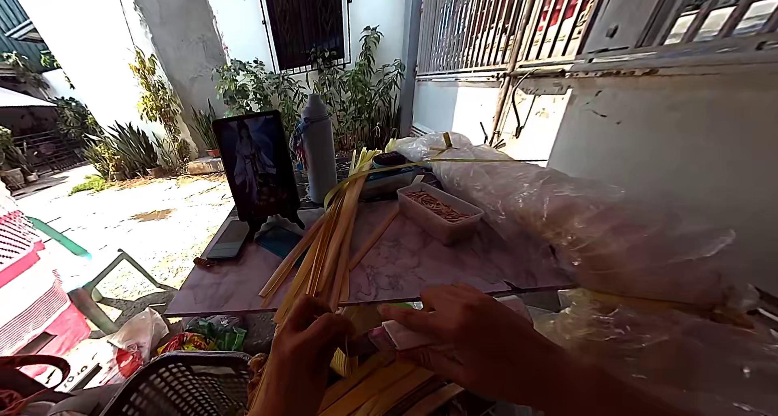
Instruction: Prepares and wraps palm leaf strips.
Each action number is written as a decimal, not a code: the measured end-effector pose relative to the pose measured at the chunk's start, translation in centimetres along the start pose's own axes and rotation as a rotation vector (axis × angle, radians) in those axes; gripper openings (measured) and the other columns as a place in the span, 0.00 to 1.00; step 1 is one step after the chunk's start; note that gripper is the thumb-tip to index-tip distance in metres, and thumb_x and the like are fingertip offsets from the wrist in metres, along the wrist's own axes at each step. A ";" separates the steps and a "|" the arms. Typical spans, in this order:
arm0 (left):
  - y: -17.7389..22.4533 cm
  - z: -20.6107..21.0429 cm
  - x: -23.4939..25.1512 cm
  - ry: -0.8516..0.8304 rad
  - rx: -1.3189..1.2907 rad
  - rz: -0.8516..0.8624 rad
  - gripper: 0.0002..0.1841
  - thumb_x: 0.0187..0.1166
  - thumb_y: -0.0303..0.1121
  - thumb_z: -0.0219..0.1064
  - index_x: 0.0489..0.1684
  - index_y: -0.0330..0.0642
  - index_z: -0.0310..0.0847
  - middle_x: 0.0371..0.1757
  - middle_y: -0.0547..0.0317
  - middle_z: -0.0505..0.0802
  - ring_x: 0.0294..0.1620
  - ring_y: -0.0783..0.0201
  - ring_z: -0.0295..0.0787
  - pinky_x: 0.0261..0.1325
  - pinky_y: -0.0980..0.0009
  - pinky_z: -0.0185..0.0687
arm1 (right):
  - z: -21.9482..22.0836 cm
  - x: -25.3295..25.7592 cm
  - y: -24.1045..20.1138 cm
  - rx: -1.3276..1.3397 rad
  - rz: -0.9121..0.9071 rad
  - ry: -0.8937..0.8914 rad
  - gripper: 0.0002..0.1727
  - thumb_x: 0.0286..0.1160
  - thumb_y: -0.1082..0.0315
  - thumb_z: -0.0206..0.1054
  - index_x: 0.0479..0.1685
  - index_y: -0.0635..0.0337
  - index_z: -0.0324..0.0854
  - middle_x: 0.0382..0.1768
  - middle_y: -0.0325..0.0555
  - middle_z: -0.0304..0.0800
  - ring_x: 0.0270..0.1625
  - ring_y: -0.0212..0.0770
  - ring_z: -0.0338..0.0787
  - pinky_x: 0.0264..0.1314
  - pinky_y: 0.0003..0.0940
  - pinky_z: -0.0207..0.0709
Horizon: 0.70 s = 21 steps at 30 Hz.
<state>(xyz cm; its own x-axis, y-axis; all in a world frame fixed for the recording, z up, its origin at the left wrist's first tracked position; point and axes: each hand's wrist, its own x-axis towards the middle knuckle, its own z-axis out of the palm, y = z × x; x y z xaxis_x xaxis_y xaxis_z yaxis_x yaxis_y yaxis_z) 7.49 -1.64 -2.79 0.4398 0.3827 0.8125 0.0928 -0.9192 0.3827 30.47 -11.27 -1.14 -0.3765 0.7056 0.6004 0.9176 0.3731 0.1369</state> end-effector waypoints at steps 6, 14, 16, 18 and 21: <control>0.9 0.0 -1.0 0.053 0.128 -0.027 0.07 0.79 0.30 0.67 0.34 0.41 0.89 0.35 0.53 0.81 0.34 0.79 0.77 0.40 0.94 0.71 | 0.8 0.5 -2.0 -0.117 0.135 0.138 0.27 0.73 0.41 0.56 0.59 0.41 0.94 0.19 0.44 0.77 0.19 0.46 0.78 0.23 0.39 0.70; 0.6 2.3 -2.0 0.209 0.137 -0.236 0.05 0.74 0.24 0.68 0.32 0.35 0.91 0.39 0.48 0.83 0.29 0.79 0.75 0.33 0.91 0.71 | 1.0 1.9 -3.6 -0.142 0.242 0.040 0.31 0.73 0.39 0.62 0.65 0.50 0.91 0.27 0.59 0.85 0.27 0.60 0.87 0.29 0.50 0.78; 0.5 2.7 -2.1 0.226 0.144 -0.310 0.05 0.74 0.25 0.69 0.34 0.36 0.92 0.42 0.45 0.85 0.25 0.77 0.76 0.28 0.86 0.73 | 1.4 2.5 -4.1 -0.161 0.258 0.002 0.32 0.72 0.40 0.64 0.65 0.52 0.91 0.29 0.61 0.86 0.28 0.61 0.89 0.30 0.51 0.79; 0.0 2.9 -2.2 0.240 0.151 -0.355 0.05 0.73 0.25 0.69 0.34 0.37 0.93 0.46 0.44 0.87 0.28 0.74 0.79 0.29 0.84 0.74 | 1.7 2.9 -4.6 -0.161 0.284 -0.046 0.31 0.72 0.42 0.67 0.66 0.55 0.90 0.31 0.64 0.87 0.31 0.63 0.90 0.32 0.52 0.80; -1.4 3.2 -2.6 0.295 0.113 -0.394 0.04 0.70 0.24 0.71 0.32 0.38 0.93 0.47 0.44 0.88 0.30 0.76 0.79 0.30 0.86 0.72 | 2.0 3.6 -5.1 -0.122 0.345 -0.160 0.30 0.76 0.46 0.67 0.71 0.56 0.86 0.36 0.68 0.88 0.37 0.67 0.90 0.38 0.56 0.80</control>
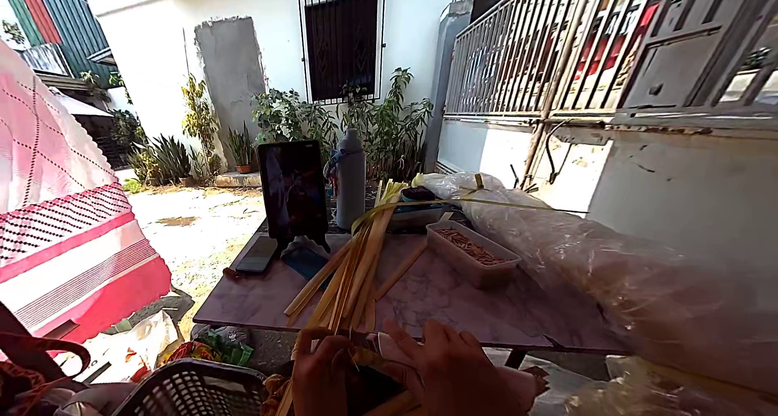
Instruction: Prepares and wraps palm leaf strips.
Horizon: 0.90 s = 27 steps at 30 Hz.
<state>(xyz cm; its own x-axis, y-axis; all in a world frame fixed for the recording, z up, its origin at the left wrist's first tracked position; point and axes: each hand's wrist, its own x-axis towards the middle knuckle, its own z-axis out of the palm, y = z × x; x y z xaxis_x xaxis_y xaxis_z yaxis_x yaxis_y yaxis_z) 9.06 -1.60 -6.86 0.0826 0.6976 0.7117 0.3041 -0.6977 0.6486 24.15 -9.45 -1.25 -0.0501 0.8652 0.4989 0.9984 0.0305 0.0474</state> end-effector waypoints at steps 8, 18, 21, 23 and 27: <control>1.2 -2.3 0.1 -0.078 0.086 -0.048 0.08 0.76 0.21 0.64 0.40 0.33 0.91 0.36 0.48 0.94 0.26 0.61 0.87 0.31 0.66 0.82 | -2.2 0.0 -2.2 0.205 0.103 -0.268 0.31 0.85 0.53 0.62 0.79 0.67 0.75 0.50 0.78 0.84 0.48 0.75 0.89 0.47 0.59 0.84; 4.2 -4.5 2.6 -0.444 0.267 -0.082 0.09 0.84 0.27 0.60 0.48 0.36 0.87 0.26 0.49 0.90 0.26 0.48 0.90 0.32 0.50 0.83 | -5.3 -0.4 -2.8 0.335 0.205 -0.567 0.34 0.91 0.51 0.54 0.83 0.71 0.68 0.58 0.80 0.83 0.50 0.74 0.90 0.54 0.59 0.83; 4.2 -3.1 2.0 -0.423 0.310 -0.129 0.10 0.85 0.26 0.59 0.51 0.34 0.86 0.27 0.44 0.91 0.29 0.41 0.91 0.33 0.45 0.83 | -4.0 -0.5 -2.5 0.365 0.237 -0.553 0.33 0.92 0.51 0.54 0.81 0.73 0.69 0.57 0.81 0.83 0.51 0.75 0.90 0.55 0.61 0.82; 4.2 -2.5 1.6 -0.372 0.312 -0.130 0.10 0.85 0.26 0.59 0.52 0.34 0.86 0.28 0.43 0.91 0.29 0.41 0.92 0.31 0.45 0.83 | -3.7 -0.5 -2.5 0.363 0.249 -0.538 0.33 0.92 0.51 0.54 0.80 0.74 0.70 0.56 0.80 0.84 0.51 0.75 0.90 0.55 0.60 0.83; 3.8 -2.6 1.5 -0.389 0.211 -0.167 0.10 0.86 0.27 0.58 0.53 0.33 0.83 0.25 0.48 0.89 0.26 0.47 0.89 0.32 0.49 0.83 | -3.4 -0.4 -2.3 0.346 0.242 -0.553 0.33 0.92 0.50 0.53 0.79 0.74 0.71 0.55 0.80 0.84 0.51 0.74 0.90 0.54 0.60 0.83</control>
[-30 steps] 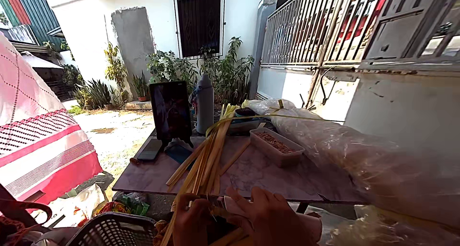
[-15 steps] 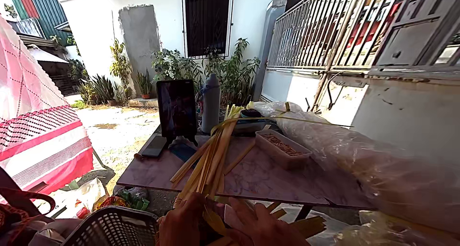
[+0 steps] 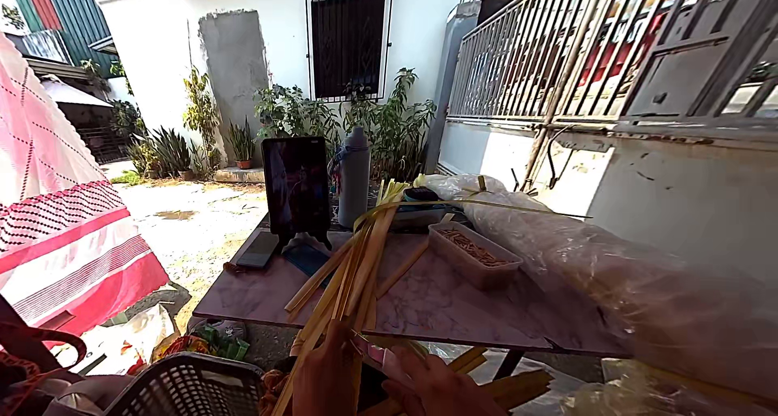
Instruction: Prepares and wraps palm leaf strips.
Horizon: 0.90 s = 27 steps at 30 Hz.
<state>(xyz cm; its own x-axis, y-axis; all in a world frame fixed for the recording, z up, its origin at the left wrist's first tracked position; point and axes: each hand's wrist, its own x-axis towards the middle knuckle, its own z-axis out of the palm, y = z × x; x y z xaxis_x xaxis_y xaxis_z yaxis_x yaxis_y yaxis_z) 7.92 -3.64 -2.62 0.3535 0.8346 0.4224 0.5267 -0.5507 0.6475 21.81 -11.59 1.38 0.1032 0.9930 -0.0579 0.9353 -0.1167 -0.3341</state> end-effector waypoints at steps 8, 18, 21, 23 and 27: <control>0.1 -0.5 -0.5 -0.040 -0.072 -0.012 0.11 0.86 0.30 0.59 0.50 0.30 0.83 0.25 0.49 0.89 0.22 0.54 0.86 0.28 0.56 0.82 | 0.3 1.8 2.8 0.142 -0.159 -0.123 0.34 0.94 0.52 0.50 0.95 0.54 0.52 0.51 0.73 0.88 0.52 0.73 0.89 0.58 0.66 0.78; 0.1 -0.3 -1.0 0.040 -0.064 0.035 0.08 0.80 0.28 0.63 0.39 0.32 0.86 0.28 0.50 0.92 0.27 0.55 0.91 0.31 0.58 0.84 | 0.3 1.9 2.0 0.134 -0.186 -0.160 0.33 0.95 0.53 0.47 0.95 0.55 0.51 0.41 0.69 0.90 0.47 0.69 0.90 0.55 0.64 0.78; 0.3 -0.3 -0.9 0.034 -0.039 0.043 0.08 0.80 0.27 0.63 0.38 0.32 0.87 0.28 0.49 0.92 0.28 0.53 0.91 0.31 0.55 0.84 | -0.1 2.1 1.4 0.112 -0.168 -0.198 0.34 0.96 0.53 0.46 0.95 0.58 0.48 0.42 0.69 0.90 0.50 0.70 0.90 0.58 0.64 0.78; 0.5 -0.2 -0.9 0.026 -0.018 0.063 0.08 0.80 0.27 0.63 0.37 0.32 0.87 0.25 0.49 0.91 0.25 0.52 0.90 0.29 0.54 0.82 | -0.2 2.1 1.0 0.112 -0.157 -0.204 0.34 0.96 0.54 0.45 0.95 0.62 0.46 0.43 0.70 0.90 0.50 0.70 0.90 0.58 0.63 0.78; 0.9 0.3 -1.1 0.044 0.027 0.098 0.08 0.79 0.26 0.63 0.34 0.33 0.88 0.24 0.49 0.89 0.22 0.51 0.87 0.24 0.54 0.80 | -0.6 2.1 0.4 0.088 -0.134 -0.225 0.34 0.97 0.55 0.44 0.95 0.62 0.44 0.42 0.69 0.89 0.50 0.68 0.90 0.59 0.60 0.79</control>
<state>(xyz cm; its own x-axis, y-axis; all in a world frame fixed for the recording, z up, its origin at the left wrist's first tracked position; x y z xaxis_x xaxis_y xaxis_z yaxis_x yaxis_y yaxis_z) 8.25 -5.01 -2.70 0.3699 0.7760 0.5109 0.5120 -0.6291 0.5849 22.58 -9.57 1.65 -0.1063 0.9716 -0.2116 0.9013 0.0043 -0.4331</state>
